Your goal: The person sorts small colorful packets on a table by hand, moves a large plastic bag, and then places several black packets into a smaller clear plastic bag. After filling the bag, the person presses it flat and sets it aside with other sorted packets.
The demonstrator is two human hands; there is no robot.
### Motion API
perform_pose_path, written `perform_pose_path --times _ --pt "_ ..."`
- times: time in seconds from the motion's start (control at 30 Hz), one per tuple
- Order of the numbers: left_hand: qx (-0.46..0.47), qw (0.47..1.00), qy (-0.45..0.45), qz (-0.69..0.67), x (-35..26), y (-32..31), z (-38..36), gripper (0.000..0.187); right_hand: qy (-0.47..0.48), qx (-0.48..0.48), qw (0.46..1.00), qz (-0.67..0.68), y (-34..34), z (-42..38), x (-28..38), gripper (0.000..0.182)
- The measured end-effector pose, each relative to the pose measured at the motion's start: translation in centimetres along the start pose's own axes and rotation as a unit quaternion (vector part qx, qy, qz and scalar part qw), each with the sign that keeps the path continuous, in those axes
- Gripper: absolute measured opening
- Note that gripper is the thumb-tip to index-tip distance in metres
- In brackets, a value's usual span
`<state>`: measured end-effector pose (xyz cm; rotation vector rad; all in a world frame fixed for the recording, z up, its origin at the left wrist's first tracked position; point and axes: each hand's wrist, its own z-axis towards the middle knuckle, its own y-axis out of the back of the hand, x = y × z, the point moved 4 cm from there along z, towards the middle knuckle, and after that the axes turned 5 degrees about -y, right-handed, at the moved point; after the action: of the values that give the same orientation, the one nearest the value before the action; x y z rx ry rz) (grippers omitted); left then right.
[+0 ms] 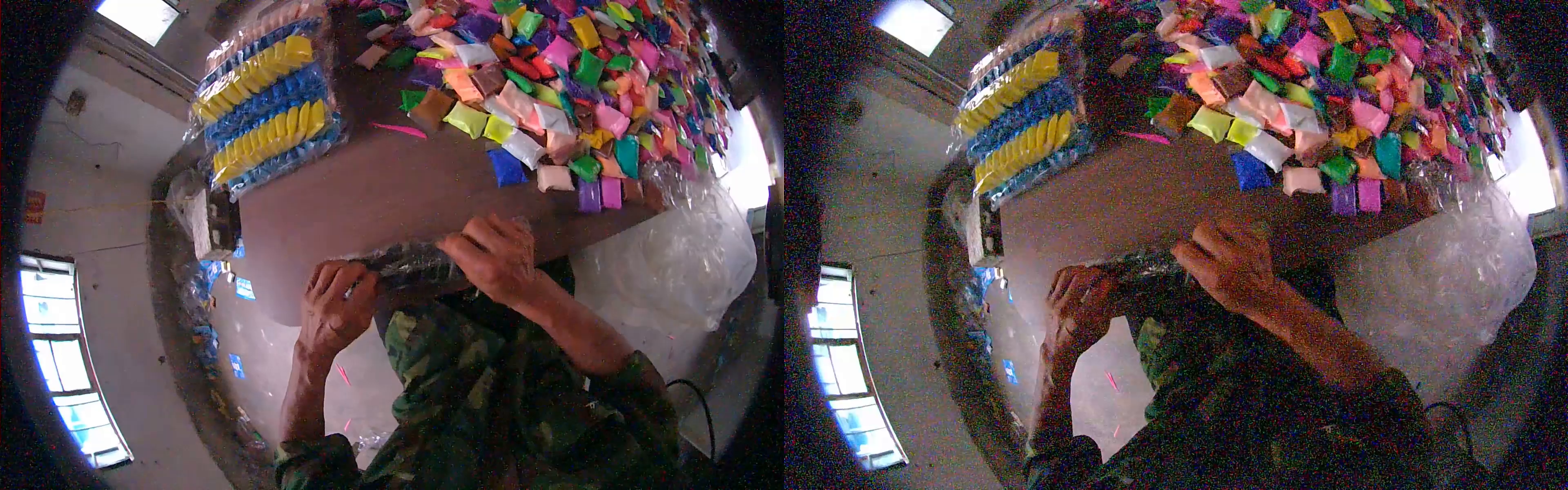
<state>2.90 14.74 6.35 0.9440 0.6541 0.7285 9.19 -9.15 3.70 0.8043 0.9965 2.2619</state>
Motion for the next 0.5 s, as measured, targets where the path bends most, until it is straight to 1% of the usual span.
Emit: perform_pose_path --times 0.03,0.13,0.23,0.27,0.33,0.47,0.5 --pt "-0.007 1.0 0.02 -0.019 -0.2 0.2 0.2 0.044 0.007 -0.004 1.0 0.014 -0.3 -0.1 -0.1 0.019" --pt "0.025 0.998 0.051 0.001 -0.4 -0.6 0.1 0.062 0.015 -0.001 0.999 0.031 -0.7 -0.4 -0.2 0.02" --pt "0.042 0.998 0.017 0.041 -0.4 -1.2 0.4 0.07 0.026 0.014 0.999 0.039 -0.5 -0.6 -0.3 0.02" --pt "0.051 0.998 0.01 0.045 -0.4 -1.2 0.6 0.069 0.031 0.02 0.998 0.043 -0.5 -0.5 -0.3 0.02" --pt "0.069 0.996 -0.004 0.055 -0.6 -1.3 0.8 0.066 0.049 -0.007 0.998 0.026 -0.2 -0.1 -0.2 0.02" --pt "0.072 0.994 -0.023 0.083 -0.5 -1.7 0.3 0.057 0.058 -0.042 0.997 0.043 -0.5 -0.3 -0.3 0.018" --pt "0.072 0.993 -0.023 0.088 -0.6 -1.6 0.3 0.055 0.058 -0.037 0.997 0.041 -0.5 -0.3 -0.4 0.018"
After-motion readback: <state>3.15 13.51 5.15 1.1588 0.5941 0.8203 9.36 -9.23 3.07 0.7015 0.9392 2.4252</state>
